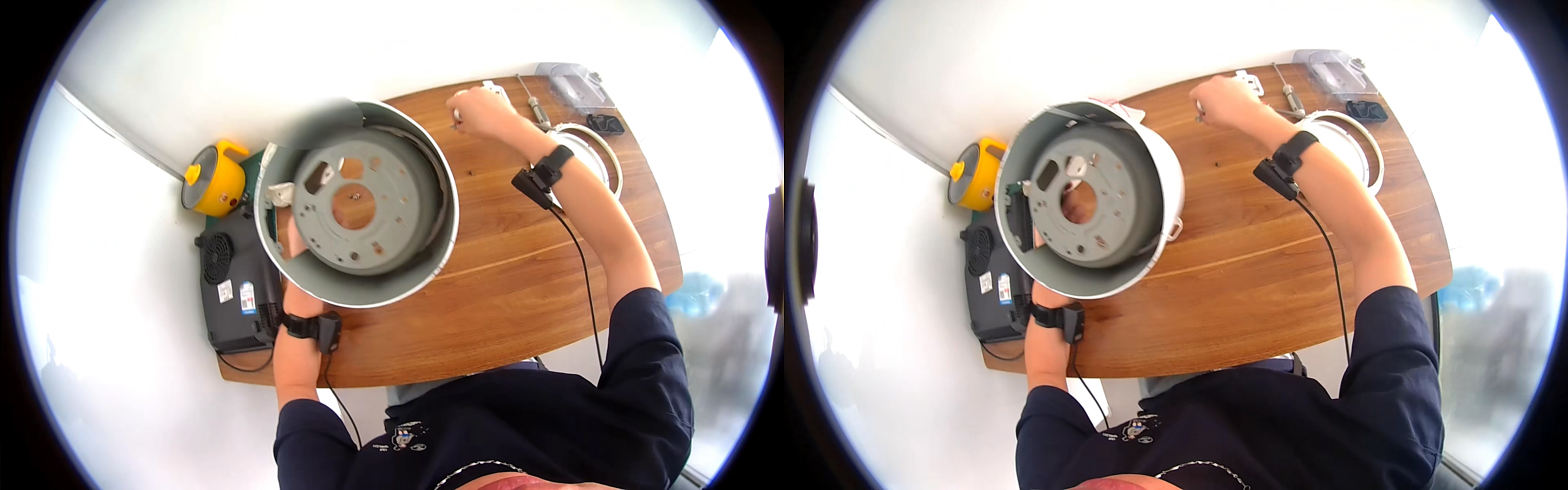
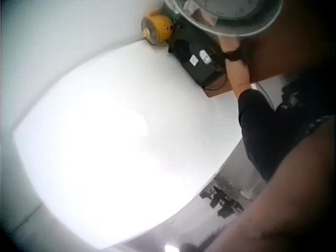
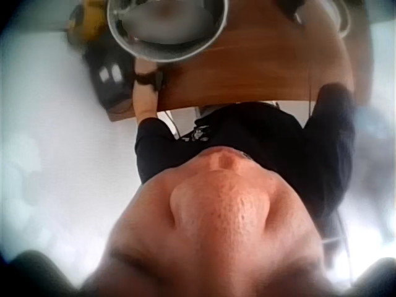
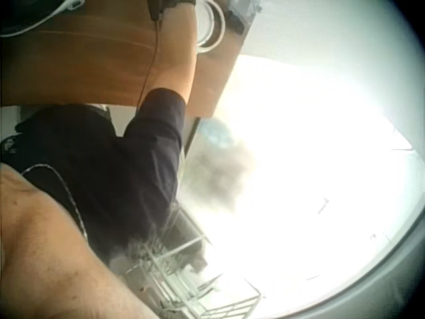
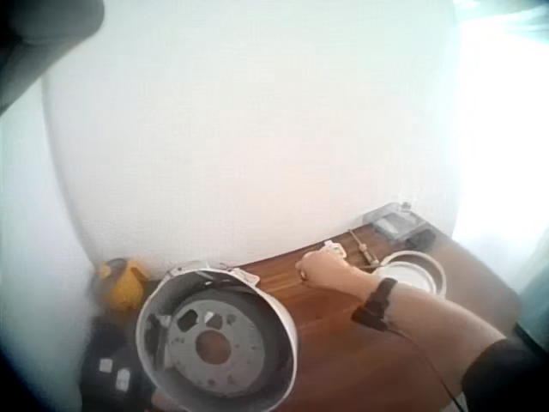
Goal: The person disassembles a white cylindrical appliance, likely a rice cooker, using a screwdriver. They remove the internal motor assembly and then unscrew and remove the inner metal heating plate from the outer housing.
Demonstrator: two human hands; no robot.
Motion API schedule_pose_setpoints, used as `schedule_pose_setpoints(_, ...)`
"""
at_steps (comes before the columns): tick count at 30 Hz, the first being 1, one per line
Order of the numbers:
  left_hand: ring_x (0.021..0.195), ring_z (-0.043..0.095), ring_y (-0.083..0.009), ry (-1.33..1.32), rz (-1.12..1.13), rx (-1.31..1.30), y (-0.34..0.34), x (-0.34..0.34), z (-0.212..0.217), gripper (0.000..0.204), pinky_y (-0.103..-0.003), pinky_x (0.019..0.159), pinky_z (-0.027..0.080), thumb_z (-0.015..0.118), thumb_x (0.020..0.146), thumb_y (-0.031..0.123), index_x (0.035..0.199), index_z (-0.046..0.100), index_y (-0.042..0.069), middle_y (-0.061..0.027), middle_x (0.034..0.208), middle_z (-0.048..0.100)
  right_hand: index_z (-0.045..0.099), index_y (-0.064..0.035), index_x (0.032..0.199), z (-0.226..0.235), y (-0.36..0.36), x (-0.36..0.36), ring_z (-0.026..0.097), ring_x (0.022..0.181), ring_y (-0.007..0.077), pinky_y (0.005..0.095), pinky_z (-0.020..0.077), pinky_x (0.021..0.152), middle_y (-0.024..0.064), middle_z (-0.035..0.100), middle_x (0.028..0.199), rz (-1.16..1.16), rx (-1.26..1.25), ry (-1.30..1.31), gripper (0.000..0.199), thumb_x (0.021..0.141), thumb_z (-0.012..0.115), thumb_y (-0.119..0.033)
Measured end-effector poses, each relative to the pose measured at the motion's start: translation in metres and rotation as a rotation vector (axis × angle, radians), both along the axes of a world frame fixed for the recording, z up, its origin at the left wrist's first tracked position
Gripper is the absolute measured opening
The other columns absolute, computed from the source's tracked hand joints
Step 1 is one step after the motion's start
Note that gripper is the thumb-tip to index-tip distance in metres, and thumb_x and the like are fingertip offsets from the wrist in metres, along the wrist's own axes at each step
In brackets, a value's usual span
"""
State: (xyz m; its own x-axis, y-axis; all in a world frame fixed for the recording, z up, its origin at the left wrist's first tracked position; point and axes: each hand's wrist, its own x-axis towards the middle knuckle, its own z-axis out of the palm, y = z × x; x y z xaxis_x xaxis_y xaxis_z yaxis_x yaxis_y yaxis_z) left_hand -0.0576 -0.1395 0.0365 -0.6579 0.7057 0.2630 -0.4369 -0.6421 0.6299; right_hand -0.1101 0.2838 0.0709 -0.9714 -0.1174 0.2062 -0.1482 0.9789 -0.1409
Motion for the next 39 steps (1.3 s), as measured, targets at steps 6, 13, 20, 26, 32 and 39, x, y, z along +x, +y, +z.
schedule_pose_setpoints(6, 0.097, 0.068, -0.0208, -0.106, -0.256, 0.206, 0.023, -0.028, -0.039, 0.034, -0.031, 0.086, 0.058, 0.043, 0.110, 0.026, 0.131, 0.059, 0.004, -0.0088, 0.111, 0.069, 0.072, -0.0093, 0.093, -0.022, -0.010, -0.007, 0.070, 0.089, 0.0343, 0.0469, 0.0561, 0.079, 0.0145, 0.073, 0.087, 0.052, 0.005, -0.097, 0.013, 0.082, 0.074, -0.017)
schedule_pose_setpoints(13, 0.096, 0.069, -0.0207, -0.177, -0.287, 0.157, 0.043, -0.034, -0.057, 0.034, -0.031, 0.085, 0.058, 0.044, 0.110, 0.025, 0.131, 0.060, 0.004, -0.0086, 0.109, 0.069, 0.075, -0.0113, 0.107, -0.017, -0.009, 0.010, 0.071, 0.090, 0.0361, 0.0474, 0.0563, 0.079, 0.0167, 0.075, 0.094, 0.144, -0.036, -0.176, 0.025, 0.085, 0.072, -0.021)
schedule_pose_setpoints(20, 0.078, 0.062, -0.0105, -0.287, 0.241, -0.475, 0.064, 0.001, -0.021, 0.021, -0.023, 0.069, 0.052, 0.056, 0.104, 0.027, 0.105, 0.067, 0.008, 0.0014, 0.091, 0.064, 0.073, -0.0088, 0.110, 0.048, -0.032, 0.083, 0.063, 0.068, 0.0169, 0.0340, 0.0516, 0.065, 0.0029, 0.072, 0.089, 0.011, -0.469, 0.121, 0.024, 0.090, 0.073, -0.022)
schedule_pose_setpoints(26, 0.080, 0.068, -0.0159, -0.250, 0.281, -0.516, 0.060, -0.008, -0.040, 0.034, -0.030, 0.071, 0.058, 0.051, 0.109, 0.034, 0.115, 0.068, 0.005, -0.0057, 0.096, 0.071, 0.074, -0.0064, 0.107, 0.078, -0.052, 0.137, 0.052, 0.059, 0.0025, 0.0200, 0.0405, 0.051, -0.0020, 0.063, 0.078, 0.061, -0.967, 0.320, 0.013, 0.095, 0.071, -0.012)
schedule_pose_setpoints(32, 0.087, 0.070, -0.0165, -0.340, 0.207, -0.498, 0.066, -0.004, -0.026, 0.035, -0.032, 0.075, 0.059, 0.047, 0.110, 0.033, 0.121, 0.066, 0.005, -0.0081, 0.103, 0.072, 0.066, 0.0075, 0.112, 0.106, -0.051, 0.158, 0.054, 0.059, 0.0127, 0.0243, 0.0435, 0.053, 0.0100, 0.063, 0.078, 0.358, -1.145, 0.687, 0.019, 0.096, 0.059, 0.000)
schedule_pose_setpoints(39, 0.088, 0.070, -0.0166, -0.442, 0.291, -0.444, 0.064, 0.014, -0.013, 0.029, -0.031, 0.077, 0.060, 0.053, 0.106, 0.025, 0.120, 0.066, 0.004, -0.0088, 0.105, 0.072, 0.052, -0.0093, 0.084, 0.130, -0.041, 0.186, 0.043, 0.045, 0.0101, 0.0248, 0.0404, 0.039, 0.0003, 0.049, 0.067, 0.965, -1.441, 0.965, 0.036, 0.110, 0.041, -0.032)
